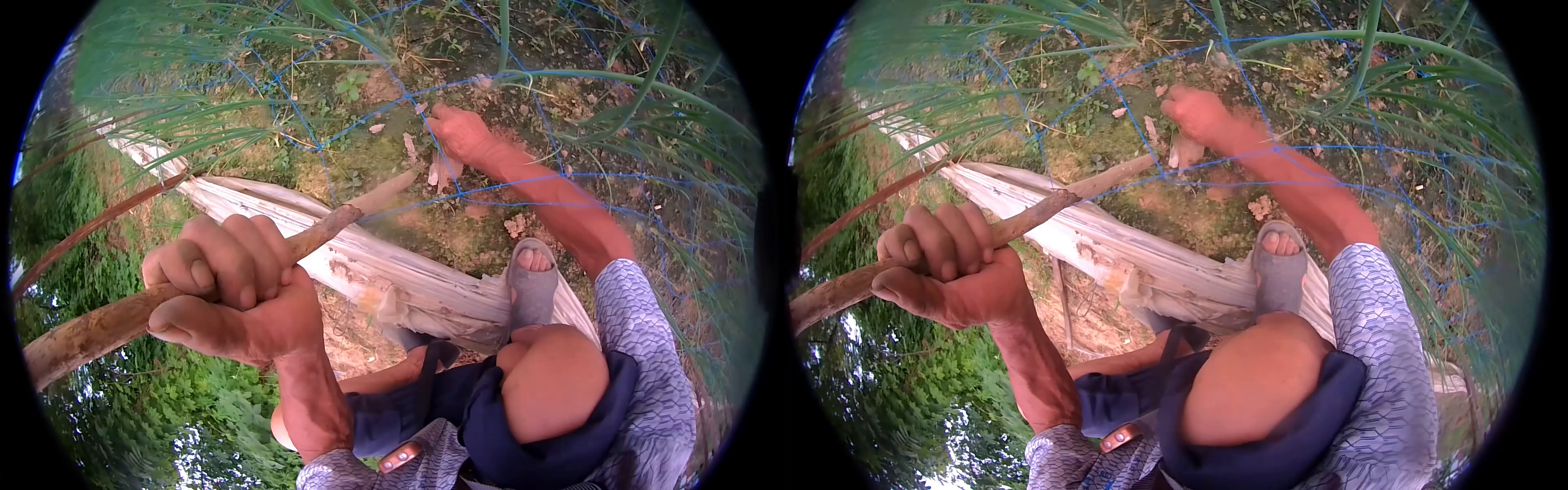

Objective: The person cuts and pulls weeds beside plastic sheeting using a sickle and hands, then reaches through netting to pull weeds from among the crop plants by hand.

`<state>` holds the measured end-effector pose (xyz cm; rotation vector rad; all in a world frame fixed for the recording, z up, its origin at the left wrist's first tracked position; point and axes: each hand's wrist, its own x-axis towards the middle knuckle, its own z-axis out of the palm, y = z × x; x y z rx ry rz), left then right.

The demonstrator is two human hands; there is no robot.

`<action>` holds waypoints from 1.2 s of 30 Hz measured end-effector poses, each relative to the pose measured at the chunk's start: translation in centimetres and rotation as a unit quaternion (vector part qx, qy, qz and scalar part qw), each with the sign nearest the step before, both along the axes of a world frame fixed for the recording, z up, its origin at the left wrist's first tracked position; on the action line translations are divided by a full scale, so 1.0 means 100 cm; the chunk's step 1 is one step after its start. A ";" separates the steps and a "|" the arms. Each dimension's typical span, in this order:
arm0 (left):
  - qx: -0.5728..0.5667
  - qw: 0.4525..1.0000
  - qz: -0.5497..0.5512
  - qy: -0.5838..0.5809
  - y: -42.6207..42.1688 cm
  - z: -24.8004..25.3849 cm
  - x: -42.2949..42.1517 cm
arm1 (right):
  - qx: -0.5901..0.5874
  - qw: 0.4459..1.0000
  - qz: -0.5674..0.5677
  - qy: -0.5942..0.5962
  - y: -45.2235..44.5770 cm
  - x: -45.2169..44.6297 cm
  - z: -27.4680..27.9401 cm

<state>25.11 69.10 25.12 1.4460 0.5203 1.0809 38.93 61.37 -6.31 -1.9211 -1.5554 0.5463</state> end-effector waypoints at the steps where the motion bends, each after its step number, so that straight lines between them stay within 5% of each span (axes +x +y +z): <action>1: -0.003 1.000 0.000 0.001 0.000 0.001 0.000 | 0.015 1.000 0.000 -0.023 0.002 -0.004 -0.001; 6: -0.019 1.000 -0.011 -0.004 0.001 0.002 -0.002 | -0.068 0.997 -0.019 0.016 -0.003 -0.015 -0.001; 9: -0.015 1.000 -0.014 -0.001 -0.001 0.002 0.001 | 0.094 0.990 -0.033 0.101 -0.021 -0.028 -0.002; 12: -0.010 1.000 -0.012 0.001 -0.001 0.002 0.001 | -0.108 0.959 0.002 0.262 -0.030 -0.048 0.033; 19: 0.003 0.999 0.025 0.021 -0.005 0.004 0.004 | -0.163 0.965 -0.077 0.192 -0.028 -0.112 0.027; 24: -0.007 1.000 0.011 0.010 -0.003 0.003 0.002 | -0.138 0.951 -0.108 0.255 -0.042 -0.095 0.030; 30: -0.002 1.000 -0.007 -0.007 0.001 0.000 0.002 | -0.048 0.966 -0.242 0.079 -0.101 -0.003 0.044; 32: 0.000 1.000 -0.023 -0.017 0.005 -0.001 0.002 | -0.144 0.962 -0.229 -0.049 -0.108 0.021 0.054; 36: -0.010 0.998 -0.060 -0.031 0.004 -0.001 -0.001 | -0.172 0.954 -0.222 -0.104 -0.100 0.032 0.026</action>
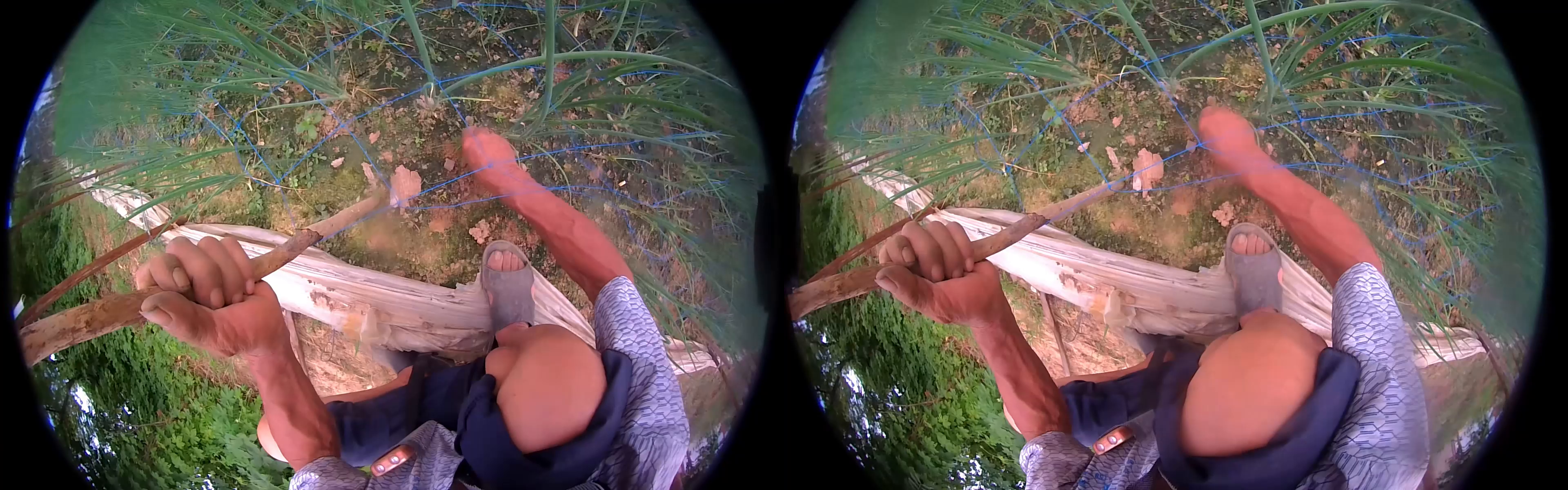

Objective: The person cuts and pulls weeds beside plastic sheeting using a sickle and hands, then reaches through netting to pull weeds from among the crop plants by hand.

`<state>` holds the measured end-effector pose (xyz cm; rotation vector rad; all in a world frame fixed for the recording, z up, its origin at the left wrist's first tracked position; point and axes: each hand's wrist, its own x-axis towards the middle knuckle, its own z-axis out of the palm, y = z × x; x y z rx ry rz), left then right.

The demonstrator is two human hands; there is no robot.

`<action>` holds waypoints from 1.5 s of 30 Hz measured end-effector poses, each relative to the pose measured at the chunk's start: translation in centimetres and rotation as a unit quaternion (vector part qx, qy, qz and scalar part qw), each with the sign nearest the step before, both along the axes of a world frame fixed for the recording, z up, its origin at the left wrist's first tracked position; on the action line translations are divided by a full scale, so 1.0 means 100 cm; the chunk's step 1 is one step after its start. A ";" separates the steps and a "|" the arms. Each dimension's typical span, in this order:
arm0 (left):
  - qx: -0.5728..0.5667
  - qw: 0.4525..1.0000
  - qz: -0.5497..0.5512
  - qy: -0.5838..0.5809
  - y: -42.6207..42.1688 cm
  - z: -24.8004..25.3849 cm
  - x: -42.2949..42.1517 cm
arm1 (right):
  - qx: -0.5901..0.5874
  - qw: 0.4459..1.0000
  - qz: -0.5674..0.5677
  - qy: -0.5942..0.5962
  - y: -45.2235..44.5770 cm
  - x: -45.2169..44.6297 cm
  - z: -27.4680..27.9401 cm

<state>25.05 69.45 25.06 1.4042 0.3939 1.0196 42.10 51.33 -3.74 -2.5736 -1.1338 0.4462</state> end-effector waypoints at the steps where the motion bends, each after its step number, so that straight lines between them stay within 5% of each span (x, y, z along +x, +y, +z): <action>1: 0.006 1.000 0.011 0.001 -0.001 0.000 0.001 | -0.023 1.000 0.015 -0.002 0.004 0.001 0.001; 12: 0.005 0.999 0.032 0.022 -0.002 0.002 0.003 | -0.111 0.990 -0.026 0.086 0.021 0.022 0.004; 14: -0.002 0.999 0.032 0.010 -0.004 0.002 0.004 | 0.070 0.975 -0.179 0.115 0.033 0.038 0.005; 18: -0.010 0.999 0.041 0.008 -0.006 0.002 0.003 | 0.263 0.916 -0.258 0.157 0.059 0.064 -0.009; 20: -0.004 0.999 0.034 0.011 -0.006 0.003 0.002 | 0.332 0.915 -0.230 -0.014 0.075 0.074 -0.051; 28: 0.023 0.998 0.057 0.025 -0.008 0.002 0.005 | 0.245 0.939 -0.241 0.018 0.110 0.089 -0.024; 31: 0.017 0.998 0.049 0.020 -0.007 0.002 0.004 | 0.177 0.961 -0.210 -0.027 0.121 0.100 -0.039; 35: 0.022 0.998 0.052 0.019 -0.008 0.001 0.004 | 0.309 0.934 -0.170 -0.060 0.116 0.103 -0.049; 40: 0.013 0.996 0.077 0.029 -0.010 0.003 0.002 | 0.348 0.931 -0.013 0.106 0.109 0.099 -0.019; 45: 0.046 0.996 0.076 0.027 -0.010 0.001 0.005 | 0.283 0.948 0.093 0.110 0.128 0.090 -0.020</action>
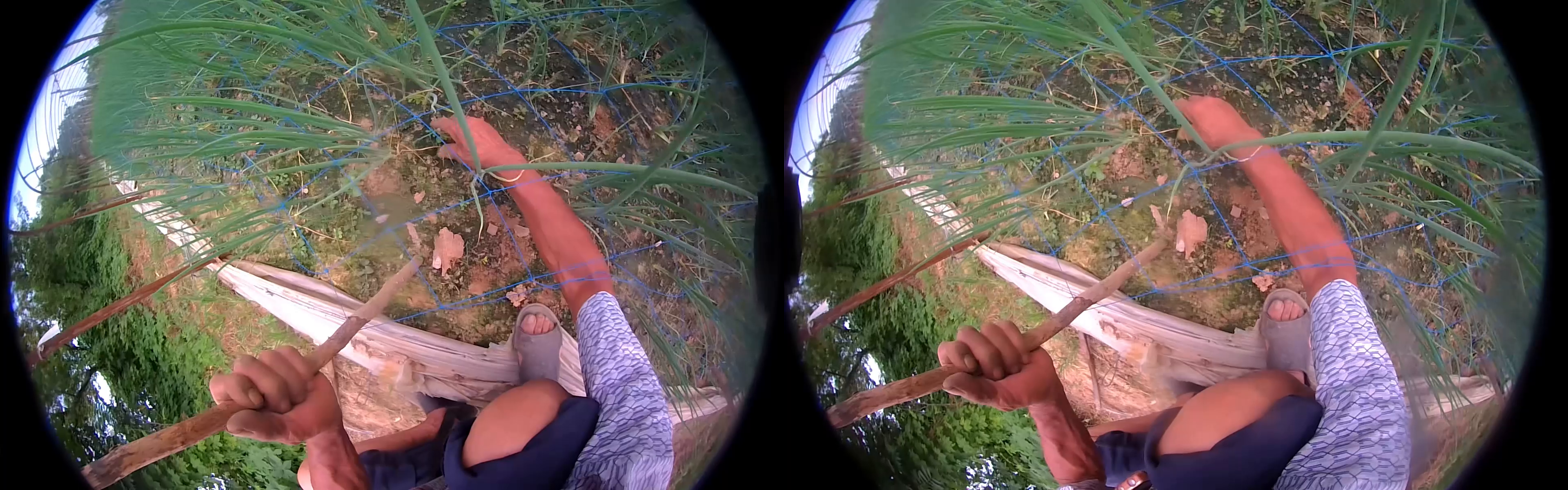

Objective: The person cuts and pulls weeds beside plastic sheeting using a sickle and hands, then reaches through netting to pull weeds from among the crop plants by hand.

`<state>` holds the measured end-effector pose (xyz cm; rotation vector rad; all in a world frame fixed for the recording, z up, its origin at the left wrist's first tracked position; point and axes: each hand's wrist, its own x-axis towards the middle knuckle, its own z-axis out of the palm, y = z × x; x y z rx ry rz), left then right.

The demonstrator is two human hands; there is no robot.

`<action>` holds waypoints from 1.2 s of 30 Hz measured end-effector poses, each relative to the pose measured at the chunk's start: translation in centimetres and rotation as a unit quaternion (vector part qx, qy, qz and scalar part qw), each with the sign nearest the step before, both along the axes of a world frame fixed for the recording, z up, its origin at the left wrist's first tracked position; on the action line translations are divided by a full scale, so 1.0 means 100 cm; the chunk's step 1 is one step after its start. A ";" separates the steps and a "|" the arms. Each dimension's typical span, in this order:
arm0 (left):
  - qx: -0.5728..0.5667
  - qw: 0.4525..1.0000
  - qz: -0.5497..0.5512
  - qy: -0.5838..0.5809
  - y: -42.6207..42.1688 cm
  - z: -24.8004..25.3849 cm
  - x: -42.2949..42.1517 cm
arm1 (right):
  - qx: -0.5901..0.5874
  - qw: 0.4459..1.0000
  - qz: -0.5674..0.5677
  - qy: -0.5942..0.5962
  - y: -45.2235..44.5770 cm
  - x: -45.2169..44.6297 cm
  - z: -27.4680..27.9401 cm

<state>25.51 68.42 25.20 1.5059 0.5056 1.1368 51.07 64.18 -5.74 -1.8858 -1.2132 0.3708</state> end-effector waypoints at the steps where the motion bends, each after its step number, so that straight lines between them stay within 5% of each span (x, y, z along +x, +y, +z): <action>1: -0.014 1.000 0.007 0.002 -0.001 0.001 0.000 | -0.042 0.999 0.017 -0.022 0.003 -0.003 -0.002; 8: -0.042 0.999 0.010 -0.001 -0.002 0.003 -0.002 | -0.039 0.996 0.058 -0.053 0.025 -0.003 -0.016; 11: -0.013 1.000 0.001 0.003 -0.001 0.000 0.000 | -0.012 0.995 -0.063 0.077 0.020 0.000 0.005; 21: -0.021 1.000 -0.019 -0.004 0.000 0.001 -0.002 | 0.006 0.991 -0.131 0.016 0.063 0.005 -0.010; 24: -0.030 0.999 -0.013 -0.005 -0.001 0.002 -0.003 | -0.153 0.986 -0.059 0.033 0.067 0.011 0.002; 30: -0.055 0.998 0.011 -0.009 -0.002 0.004 -0.001 | -0.051 0.989 -0.099 0.099 0.050 0.009 0.000; 32: -0.051 0.999 0.003 -0.005 -0.002 0.004 -0.004 | -0.033 0.976 -0.140 0.164 0.026 0.001 -0.006; 36: -0.053 0.998 -0.007 -0.014 0.001 0.002 -0.002 | -0.059 0.951 -0.300 0.049 -0.042 0.005 -0.014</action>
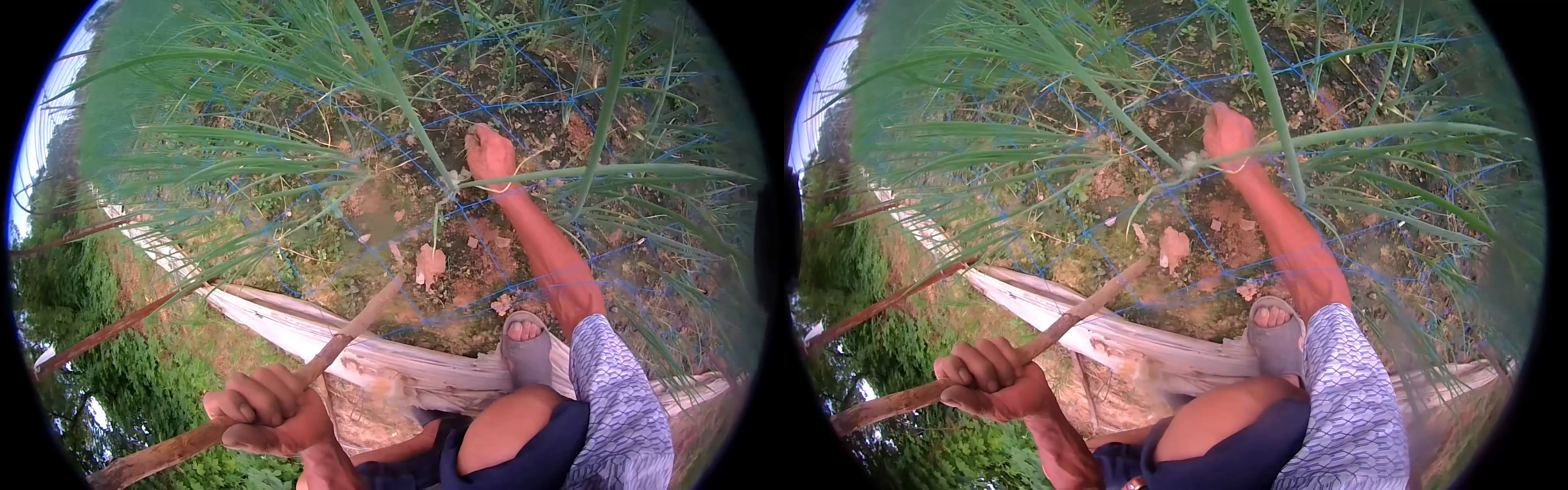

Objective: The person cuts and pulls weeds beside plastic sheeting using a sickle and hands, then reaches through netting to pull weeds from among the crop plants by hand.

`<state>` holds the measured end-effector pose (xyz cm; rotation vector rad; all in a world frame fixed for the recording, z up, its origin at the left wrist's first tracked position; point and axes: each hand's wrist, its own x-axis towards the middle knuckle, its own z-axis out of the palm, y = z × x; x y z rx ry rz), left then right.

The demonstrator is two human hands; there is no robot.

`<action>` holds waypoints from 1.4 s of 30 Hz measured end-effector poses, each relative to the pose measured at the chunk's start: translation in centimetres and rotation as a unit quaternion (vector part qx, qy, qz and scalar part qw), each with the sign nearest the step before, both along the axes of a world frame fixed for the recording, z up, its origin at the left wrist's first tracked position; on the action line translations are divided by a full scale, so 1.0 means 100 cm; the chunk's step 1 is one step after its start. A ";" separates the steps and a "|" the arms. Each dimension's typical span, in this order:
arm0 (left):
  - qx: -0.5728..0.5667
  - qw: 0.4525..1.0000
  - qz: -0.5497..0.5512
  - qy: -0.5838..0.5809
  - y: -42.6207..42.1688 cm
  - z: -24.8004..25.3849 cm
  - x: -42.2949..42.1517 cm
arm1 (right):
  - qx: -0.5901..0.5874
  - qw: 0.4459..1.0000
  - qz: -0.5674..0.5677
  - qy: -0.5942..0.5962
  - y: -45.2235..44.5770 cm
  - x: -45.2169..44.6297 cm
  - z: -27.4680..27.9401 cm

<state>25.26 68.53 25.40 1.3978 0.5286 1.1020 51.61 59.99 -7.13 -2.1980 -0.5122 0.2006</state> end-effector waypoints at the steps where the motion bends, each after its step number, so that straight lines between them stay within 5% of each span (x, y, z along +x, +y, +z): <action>1: 0.017 1.000 -0.011 0.002 0.002 -0.001 0.001 | -0.062 0.996 -0.028 -0.051 -0.011 0.003 -0.005; 8: 0.014 1.000 0.018 0.013 0.000 -0.001 0.001 | -0.196 0.977 -0.012 -0.078 -0.017 0.016 0.006; 19: 0.008 1.000 -0.021 -0.012 0.004 -0.003 0.000 | -0.133 0.988 0.077 0.006 -0.040 -0.025 0.030; 22: -0.001 0.998 -0.060 -0.031 0.009 -0.006 -0.003 | -0.160 0.972 0.161 0.060 -0.074 -0.061 0.017; 23: 0.005 0.996 -0.081 -0.035 0.010 -0.006 -0.004 | -0.075 0.980 0.144 0.118 -0.097 -0.076 0.068; 28: 0.010 0.998 -0.059 -0.027 0.004 -0.004 -0.004 | -0.153 0.951 0.165 0.210 -0.206 -0.139 0.098; 31: 0.014 0.998 -0.050 -0.021 0.005 -0.004 -0.003 | -0.319 0.871 0.278 0.248 -0.292 -0.172 0.115; 32: 0.011 0.998 -0.049 -0.033 0.006 -0.003 -0.005 | -0.390 0.763 0.393 0.334 -0.301 -0.172 0.154; 36: -0.068 0.993 -0.068 -0.062 0.008 -0.007 -0.010 | -0.493 0.666 0.236 0.507 -0.293 -0.158 0.262; 38: -0.065 0.993 -0.093 -0.039 0.007 -0.003 -0.010 | -0.511 0.702 0.276 0.412 -0.300 -0.150 0.272; 39: -0.053 0.995 -0.084 -0.027 0.009 -0.009 -0.012 | -0.489 0.756 0.361 0.244 -0.304 -0.133 0.268; 42: -0.036 0.995 -0.089 -0.007 0.009 -0.008 -0.013 | -0.372 0.865 0.221 0.256 -0.217 -0.094 0.375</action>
